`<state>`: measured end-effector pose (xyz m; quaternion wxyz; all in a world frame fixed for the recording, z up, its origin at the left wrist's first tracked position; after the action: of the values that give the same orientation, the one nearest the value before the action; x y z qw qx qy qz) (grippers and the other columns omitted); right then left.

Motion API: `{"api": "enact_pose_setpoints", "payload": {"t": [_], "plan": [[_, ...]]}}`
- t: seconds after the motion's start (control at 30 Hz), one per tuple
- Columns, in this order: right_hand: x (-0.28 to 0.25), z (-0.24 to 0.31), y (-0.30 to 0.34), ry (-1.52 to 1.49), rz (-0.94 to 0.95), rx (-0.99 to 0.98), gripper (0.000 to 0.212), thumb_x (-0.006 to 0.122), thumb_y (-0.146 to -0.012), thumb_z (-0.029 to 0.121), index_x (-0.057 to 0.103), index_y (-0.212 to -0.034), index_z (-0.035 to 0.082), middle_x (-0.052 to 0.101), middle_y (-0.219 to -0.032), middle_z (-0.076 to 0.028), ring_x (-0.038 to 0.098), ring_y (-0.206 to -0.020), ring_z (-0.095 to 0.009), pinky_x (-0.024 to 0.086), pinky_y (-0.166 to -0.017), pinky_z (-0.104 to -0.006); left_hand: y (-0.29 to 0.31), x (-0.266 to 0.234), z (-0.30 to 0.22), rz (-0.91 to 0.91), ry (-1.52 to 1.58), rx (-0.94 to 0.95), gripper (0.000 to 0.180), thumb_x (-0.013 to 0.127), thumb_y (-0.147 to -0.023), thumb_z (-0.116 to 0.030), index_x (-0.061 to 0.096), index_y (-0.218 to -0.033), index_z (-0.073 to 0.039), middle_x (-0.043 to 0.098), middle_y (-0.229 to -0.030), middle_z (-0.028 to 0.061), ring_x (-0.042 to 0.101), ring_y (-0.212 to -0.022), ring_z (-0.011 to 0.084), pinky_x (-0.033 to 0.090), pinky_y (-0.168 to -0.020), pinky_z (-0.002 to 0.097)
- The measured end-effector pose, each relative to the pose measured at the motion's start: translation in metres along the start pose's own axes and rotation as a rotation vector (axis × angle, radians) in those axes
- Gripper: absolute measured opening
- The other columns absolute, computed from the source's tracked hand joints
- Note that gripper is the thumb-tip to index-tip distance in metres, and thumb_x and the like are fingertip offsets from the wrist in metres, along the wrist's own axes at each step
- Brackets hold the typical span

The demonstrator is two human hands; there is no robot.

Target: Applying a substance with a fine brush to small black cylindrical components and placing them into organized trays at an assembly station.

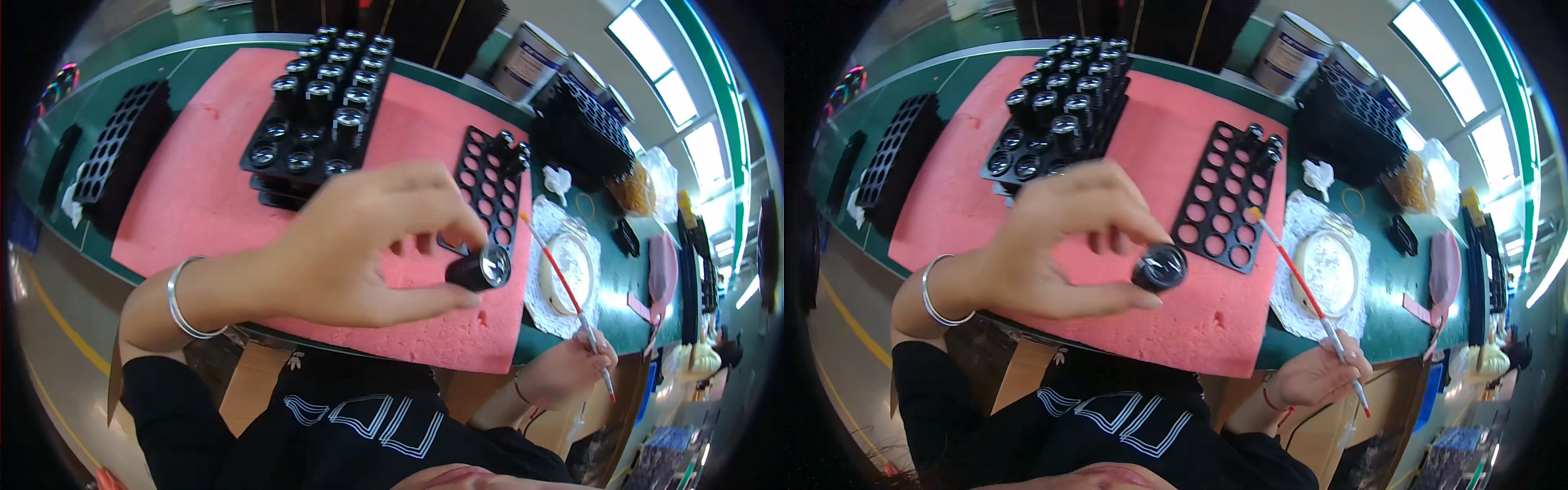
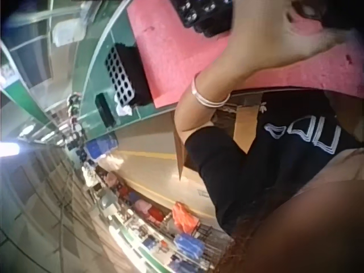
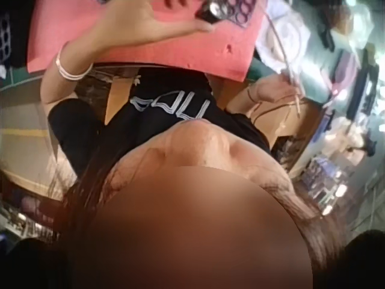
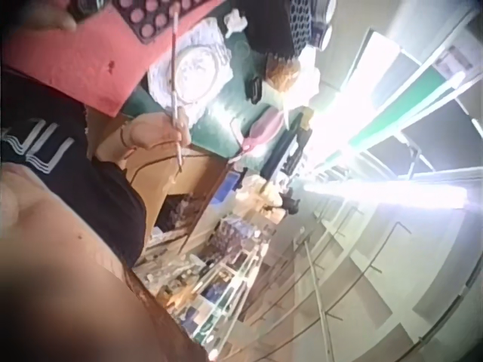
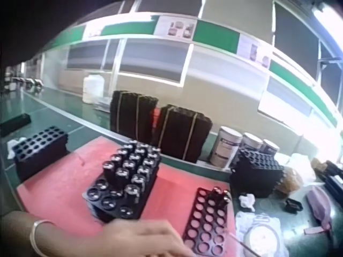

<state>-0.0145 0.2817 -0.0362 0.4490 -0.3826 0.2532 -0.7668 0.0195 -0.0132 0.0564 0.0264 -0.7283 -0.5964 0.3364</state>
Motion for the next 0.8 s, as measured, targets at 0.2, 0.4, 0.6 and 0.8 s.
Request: {"api": "enact_pose_setpoints", "payload": {"t": [0.2, 0.4, 0.6, 0.8], "plan": [[-0.006, -0.001, 0.000, 0.029, 0.067, -0.017, 0.027, 0.033, -0.093, 0.027, 0.044, -0.087, 0.003, 0.047, -0.078, -0.009, 0.040, -0.070, -0.013, 0.034, -0.065, -0.0257, 0.026, -0.053, 0.005, -0.486, -0.517, -0.106, 0.029, 0.070, -0.066, -0.009, 0.059, -0.092, 0.000, 0.052, -0.071, -0.0017, 0.042, -0.060, 0.0042, 0.033, -0.052, 0.0174], [-0.010, -0.004, -0.002, 0.005, 0.104, -0.028, 0.025, 0.036, -0.093, 0.026, 0.046, -0.089, 0.003, 0.049, -0.080, -0.010, 0.043, -0.072, -0.014, 0.036, -0.068, -0.0267, 0.030, -0.067, 0.029, -0.499, -0.700, -0.339, 0.026, 0.069, -0.066, -0.020, 0.061, -0.083, -0.002, 0.057, -0.066, 0.0040, 0.046, -0.058, 0.0154, 0.039, -0.055, 0.0265], [-0.008, -0.002, 0.001, 0.021, 0.093, -0.027, 0.025, 0.036, -0.093, 0.025, 0.045, -0.090, 0.002, 0.048, -0.080, -0.009, 0.043, -0.072, -0.015, 0.036, -0.068, -0.0277, 0.025, -0.070, 0.030, -0.434, -0.775, -0.403, 0.027, 0.069, -0.066, -0.023, 0.061, -0.081, -0.002, 0.057, -0.065, 0.0041, 0.047, -0.060, 0.0177, 0.040, -0.059, 0.0295], [-0.013, -0.002, 0.001, -0.021, 0.070, -0.016, 0.025, 0.036, -0.093, 0.025, 0.045, -0.091, 0.002, 0.048, -0.081, -0.010, 0.043, -0.073, -0.016, 0.036, -0.067, -0.0281, 0.027, -0.055, 0.006, -0.586, -0.909, -0.239, 0.028, 0.072, -0.064, -0.020, 0.060, -0.081, -0.002, 0.053, -0.063, 0.0028, 0.046, -0.057, 0.0137, 0.038, -0.054, 0.0255]]}}
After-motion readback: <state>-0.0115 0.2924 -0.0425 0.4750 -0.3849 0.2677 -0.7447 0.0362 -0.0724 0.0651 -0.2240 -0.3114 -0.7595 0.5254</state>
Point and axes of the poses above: each hand's wrist, its own y-axis away from the middle knuckle, its own x-axis out of the palm, z = x × y, the point moved 1 cm from there along -y, towards the middle knuckle
